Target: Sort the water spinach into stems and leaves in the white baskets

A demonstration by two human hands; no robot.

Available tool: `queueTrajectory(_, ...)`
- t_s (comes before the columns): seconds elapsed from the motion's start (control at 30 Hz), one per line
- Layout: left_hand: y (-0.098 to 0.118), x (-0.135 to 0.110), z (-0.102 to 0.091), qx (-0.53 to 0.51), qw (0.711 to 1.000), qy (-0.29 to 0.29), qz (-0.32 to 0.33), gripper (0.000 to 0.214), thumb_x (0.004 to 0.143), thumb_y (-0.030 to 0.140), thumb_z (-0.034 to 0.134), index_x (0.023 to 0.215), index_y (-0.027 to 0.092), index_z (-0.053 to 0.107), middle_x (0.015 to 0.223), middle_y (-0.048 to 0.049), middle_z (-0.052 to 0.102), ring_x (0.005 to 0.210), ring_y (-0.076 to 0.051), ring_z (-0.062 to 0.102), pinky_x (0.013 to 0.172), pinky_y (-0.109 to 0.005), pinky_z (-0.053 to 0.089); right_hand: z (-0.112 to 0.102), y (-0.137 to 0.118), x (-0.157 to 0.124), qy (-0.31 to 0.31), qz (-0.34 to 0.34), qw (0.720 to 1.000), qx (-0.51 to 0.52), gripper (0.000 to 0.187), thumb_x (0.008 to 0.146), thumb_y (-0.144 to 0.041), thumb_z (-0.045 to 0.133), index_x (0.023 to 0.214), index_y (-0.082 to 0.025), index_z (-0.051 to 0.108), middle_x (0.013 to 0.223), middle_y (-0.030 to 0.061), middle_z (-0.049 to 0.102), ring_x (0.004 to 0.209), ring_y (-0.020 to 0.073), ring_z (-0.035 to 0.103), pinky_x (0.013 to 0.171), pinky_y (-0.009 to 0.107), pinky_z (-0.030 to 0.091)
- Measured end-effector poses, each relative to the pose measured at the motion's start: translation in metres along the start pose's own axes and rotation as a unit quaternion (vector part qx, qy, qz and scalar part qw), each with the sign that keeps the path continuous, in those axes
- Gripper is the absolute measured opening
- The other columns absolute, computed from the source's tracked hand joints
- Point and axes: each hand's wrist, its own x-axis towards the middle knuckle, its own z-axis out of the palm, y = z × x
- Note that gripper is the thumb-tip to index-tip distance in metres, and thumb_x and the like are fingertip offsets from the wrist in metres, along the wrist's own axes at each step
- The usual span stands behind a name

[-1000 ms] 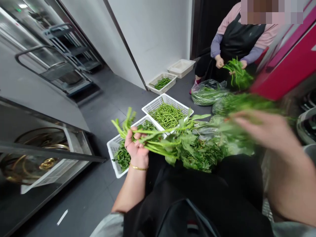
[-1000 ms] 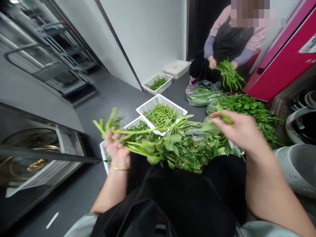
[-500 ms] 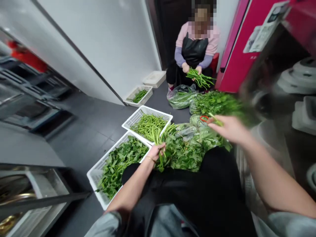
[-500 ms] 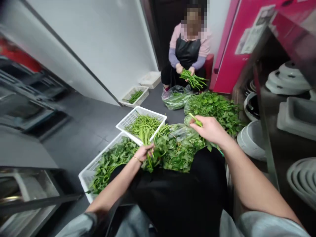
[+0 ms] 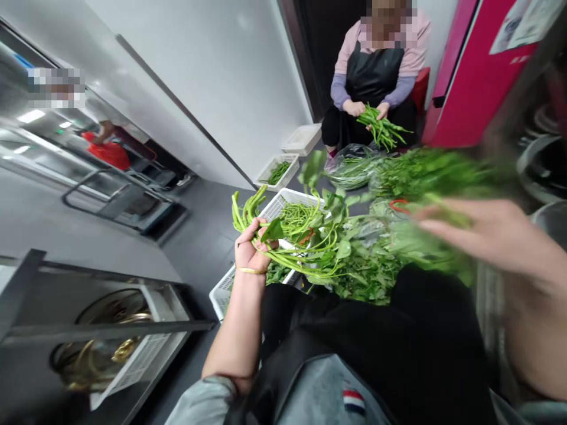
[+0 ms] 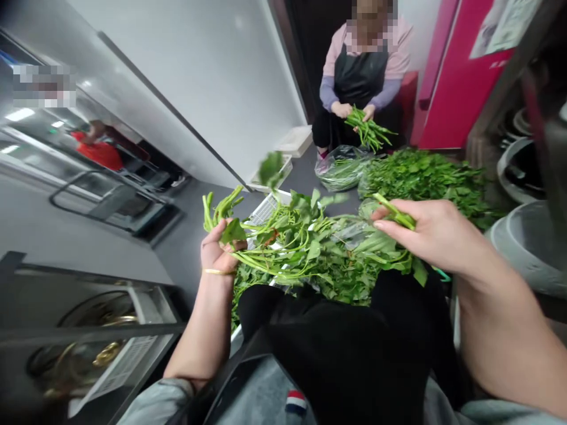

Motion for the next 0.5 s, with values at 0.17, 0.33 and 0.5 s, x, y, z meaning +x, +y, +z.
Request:
queueTrajectory(0.17, -0.002, -0.018, 0.004, -0.039, 0.998, 0.007, 0.046, 0.033, 0.095, 0.024, 0.035, 0.068, 0.015, 0.051, 0.048, 0.0035, 0.041, 0.035, -0.003, 0.032, 0.031, -0.009, 0.03, 0.02, -0.031, -0.013, -0.011, -0.124, 0.991, 0.041, 0.027, 0.082, -0.046, 0.054, 0.078, -0.025, 0.07, 0.068, 0.0029, 0.069, 0.053, 0.0161, 0.059, 0.051, 0.028, 0.043)
queueTrajectory(0.33, -0.018, -0.023, 0.009, -0.045, 0.997, 0.033, 0.048, 0.038, 0.097, 0.023, 0.03, 0.067, 0.013, 0.051, 0.049, 0.0047, 0.039, 0.033, -0.001, 0.028, 0.032, -0.009, 0.03, 0.079, -0.067, 0.001, -0.105, -0.084, 0.987, 0.088, 0.029, 0.08, -0.04, 0.059, 0.097, -0.02, 0.07, 0.081, 0.0048, 0.072, 0.065, 0.0179, 0.063, 0.06, 0.028, 0.046)
queueTrajectory(0.5, -0.026, -0.024, 0.011, -0.025, 0.998, 0.045, 0.041, 0.034, 0.095, 0.026, 0.035, 0.071, 0.011, 0.054, 0.051, 0.0052, 0.038, 0.033, -0.001, 0.029, 0.032, -0.01, 0.029, 0.128, -0.073, 0.028, -0.138, 0.045, 0.966, 0.214, 0.029, 0.072, -0.041, 0.065, 0.089, -0.018, 0.071, 0.079, 0.0023, 0.069, 0.067, 0.0164, 0.06, 0.062, 0.027, 0.044)
